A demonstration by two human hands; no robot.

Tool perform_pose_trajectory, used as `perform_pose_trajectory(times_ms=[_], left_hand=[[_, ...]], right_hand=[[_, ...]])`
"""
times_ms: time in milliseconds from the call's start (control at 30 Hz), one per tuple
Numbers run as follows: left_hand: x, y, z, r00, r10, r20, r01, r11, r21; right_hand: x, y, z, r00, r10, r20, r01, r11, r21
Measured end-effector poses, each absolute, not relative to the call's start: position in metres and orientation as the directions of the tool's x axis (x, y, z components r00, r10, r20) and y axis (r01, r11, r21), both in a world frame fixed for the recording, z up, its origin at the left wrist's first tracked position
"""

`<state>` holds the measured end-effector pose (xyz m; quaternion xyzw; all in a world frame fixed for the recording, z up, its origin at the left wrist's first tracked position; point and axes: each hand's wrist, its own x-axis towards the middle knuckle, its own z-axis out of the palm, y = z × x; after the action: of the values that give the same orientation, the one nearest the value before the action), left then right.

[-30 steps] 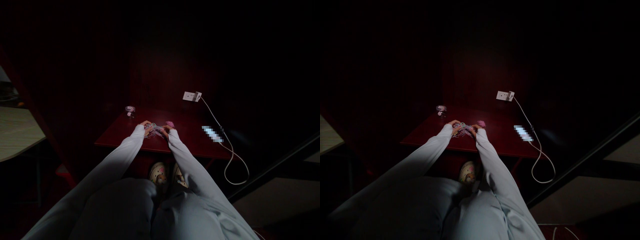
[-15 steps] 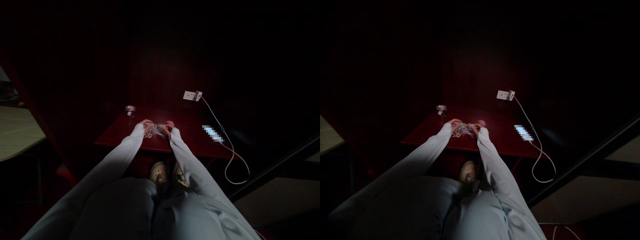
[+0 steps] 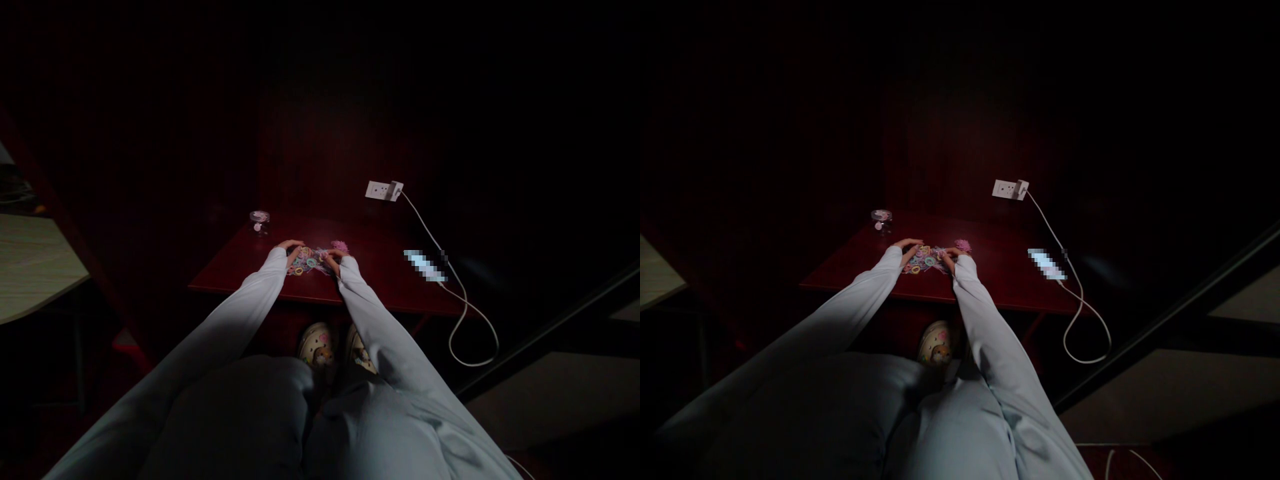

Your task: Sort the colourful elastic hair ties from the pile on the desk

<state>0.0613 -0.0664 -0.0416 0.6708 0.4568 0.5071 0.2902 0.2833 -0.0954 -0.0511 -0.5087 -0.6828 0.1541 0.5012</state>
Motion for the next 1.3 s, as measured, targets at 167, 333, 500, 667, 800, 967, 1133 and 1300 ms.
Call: perform_pose_trajectory(times_ms=[167, 333, 500, 667, 800, 967, 1133, 1300], left_hand=[[0.059, -0.069, -0.036, 0.113, 0.863, 0.492, 0.454, -0.486, 0.747], [0.058, -0.083, -0.027, 0.144, 0.883, 0.448, 0.660, -0.423, 0.621], [0.062, -0.092, -0.022, 0.173, 0.901, 0.397, 0.749, -0.382, 0.542], [0.063, -0.093, -0.019, 0.165, 0.918, 0.360, 0.780, -0.345, 0.522], [0.062, -0.094, -0.018, 0.170, 0.921, 0.350, 0.788, -0.340, 0.514], [0.062, -0.090, -0.025, 0.177, 0.903, 0.391, 0.766, -0.376, 0.521], [0.062, -0.082, -0.034, 0.170, 0.870, 0.463, 0.727, -0.428, 0.537], [0.063, -0.081, -0.035, 0.171, 0.866, 0.471, 0.710, -0.440, 0.550]], right_hand=[[0.282, -0.093, -0.050, 0.113, 0.867, 0.486, 0.463, 0.387, -0.798], [0.283, -0.094, -0.049, 0.088, 0.858, 0.506, 0.546, 0.383, -0.745], [0.286, -0.097, -0.048, 0.011, 0.844, 0.537, 0.678, 0.388, -0.624], [0.283, -0.107, -0.044, -0.103, 0.844, 0.526, 0.781, 0.396, -0.482], [0.281, -0.110, -0.041, -0.152, 0.864, 0.479, 0.818, 0.383, -0.429], [0.281, -0.106, -0.041, -0.149, 0.876, 0.458, 0.811, 0.373, -0.450], [0.281, -0.103, -0.042, -0.136, 0.883, 0.449, 0.751, 0.387, -0.535], [0.280, -0.102, -0.043, -0.133, 0.874, 0.468, 0.723, 0.408, -0.558]])
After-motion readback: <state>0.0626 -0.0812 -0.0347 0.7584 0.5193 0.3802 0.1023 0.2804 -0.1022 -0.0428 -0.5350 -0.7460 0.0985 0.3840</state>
